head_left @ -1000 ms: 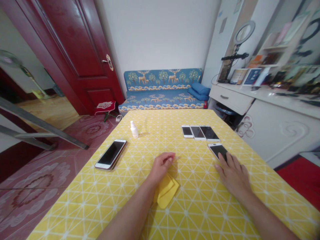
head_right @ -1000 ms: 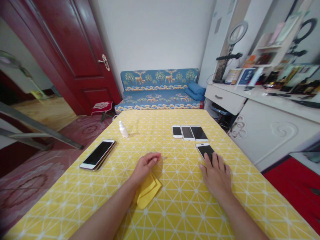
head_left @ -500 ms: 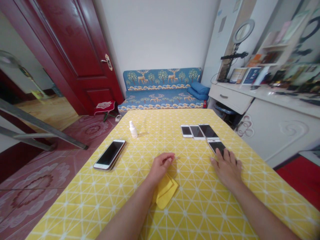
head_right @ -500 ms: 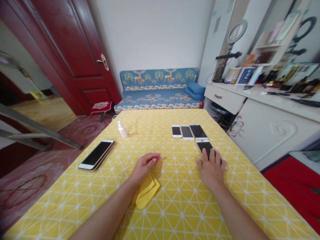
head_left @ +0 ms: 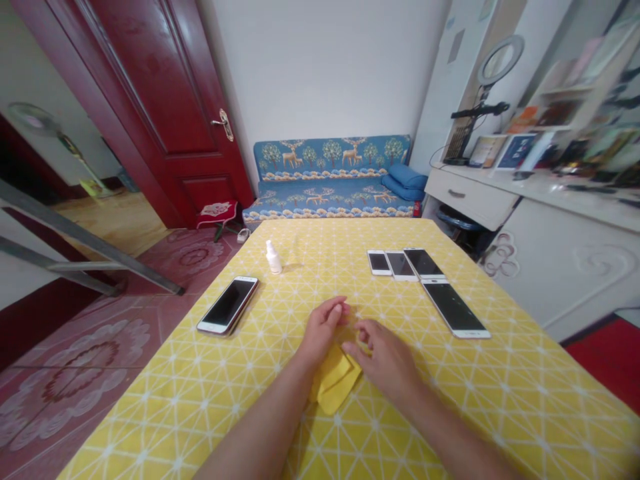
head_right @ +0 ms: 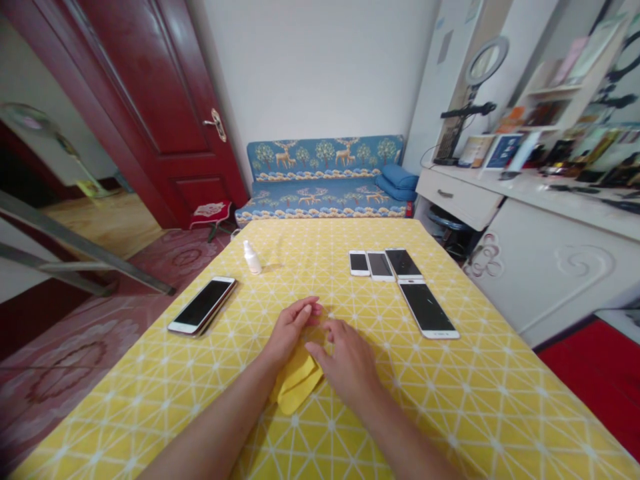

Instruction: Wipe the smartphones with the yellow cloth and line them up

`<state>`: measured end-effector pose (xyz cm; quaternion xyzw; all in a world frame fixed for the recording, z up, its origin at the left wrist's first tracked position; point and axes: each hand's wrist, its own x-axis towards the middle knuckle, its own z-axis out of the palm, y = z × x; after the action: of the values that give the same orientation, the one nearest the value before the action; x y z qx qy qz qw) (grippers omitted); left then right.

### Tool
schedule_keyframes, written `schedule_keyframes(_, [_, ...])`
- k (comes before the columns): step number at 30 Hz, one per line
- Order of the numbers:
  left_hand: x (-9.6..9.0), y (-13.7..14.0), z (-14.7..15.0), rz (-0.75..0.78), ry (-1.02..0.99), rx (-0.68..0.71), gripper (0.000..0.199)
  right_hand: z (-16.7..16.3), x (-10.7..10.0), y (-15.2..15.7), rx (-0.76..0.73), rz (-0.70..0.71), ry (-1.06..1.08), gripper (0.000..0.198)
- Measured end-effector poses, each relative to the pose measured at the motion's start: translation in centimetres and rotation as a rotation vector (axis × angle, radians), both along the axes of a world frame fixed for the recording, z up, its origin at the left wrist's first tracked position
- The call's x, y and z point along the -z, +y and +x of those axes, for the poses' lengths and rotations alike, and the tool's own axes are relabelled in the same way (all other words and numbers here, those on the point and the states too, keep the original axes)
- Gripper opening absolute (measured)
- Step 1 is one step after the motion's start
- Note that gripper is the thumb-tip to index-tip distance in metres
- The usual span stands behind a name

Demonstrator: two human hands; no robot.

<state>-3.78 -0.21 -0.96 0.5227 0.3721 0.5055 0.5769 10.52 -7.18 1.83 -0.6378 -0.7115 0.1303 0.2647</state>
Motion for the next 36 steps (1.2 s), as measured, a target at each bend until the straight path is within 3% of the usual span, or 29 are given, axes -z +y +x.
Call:
schedule_keyframes(4, [-0.4, -0.2, -0.1, -0.043, -0.062, -0.038, 0.042, -3.2, -0.5, 0.3, 0.005, -0.055, -0.107, 0.031])
schedule_keyframes(8, [-0.3, 0.0, -0.2, -0.077, -0.080, -0.051, 0.043, -4.0, 0.1, 1.0, -0.005, -0.011, -0.165, 0.012])
schedule_keyframes(11, [-0.1, 0.2, -0.1, -0.076, -0.078, -0.056, 0.043, -4.3, 0.9, 1.0, -0.012, 0.053, -0.127, 0.003])
schedule_keyframes(15, [0.0, 0.5, -0.3, -0.034, -0.053, -0.072, 0.043, -4.4, 1.5, 0.9, -0.031, 0.100, -0.056, 0.006])
schedule_keyframes(19, [-0.8, 1.4, -2.5, 0.163, 0.250, -0.247, 0.032, -4.1, 1.5, 1.2, -0.018, 0.098, -0.012, 0.014])
schedule_keyframes(22, [-1.9, 2.2, -5.7, 0.419, 0.664, -0.525, 0.029, -4.0, 1.5, 1.4, -0.027, 0.098, 0.023, 0.018])
schedule_keyframes(24, [-2.7, 2.5, -8.0, 0.459, 0.953, -0.744, 0.032, -4.0, 1.6, 1.4, -0.028, 0.100, 0.038, 0.018])
schedule_keyframes(27, [-3.4, 2.6, -10.8, 0.357, 1.287, -1.032, 0.042, -4.0, 1.7, 1.6, -0.021, 0.100, 0.052, 0.017])
schedule_keyframes(29, [-3.3, 2.6, -12.2, 0.202, 1.403, -1.123, 0.055, -4.0, 1.7, 1.6, -0.019, 0.098, 0.056, 0.017])
schedule_keyframes(32, [-2.7, 2.8, -13.6, -0.041, 1.477, -1.087, 0.067, -4.0, 1.7, 1.7, -0.021, 0.097, 0.058, 0.018])
schedule_keyframes(36, [-2.3, 3.1, -14.4, -0.118, 1.538, -1.037, 0.065, -4.0, 1.6, 1.7, -0.016, 0.095, 0.075, 0.018])
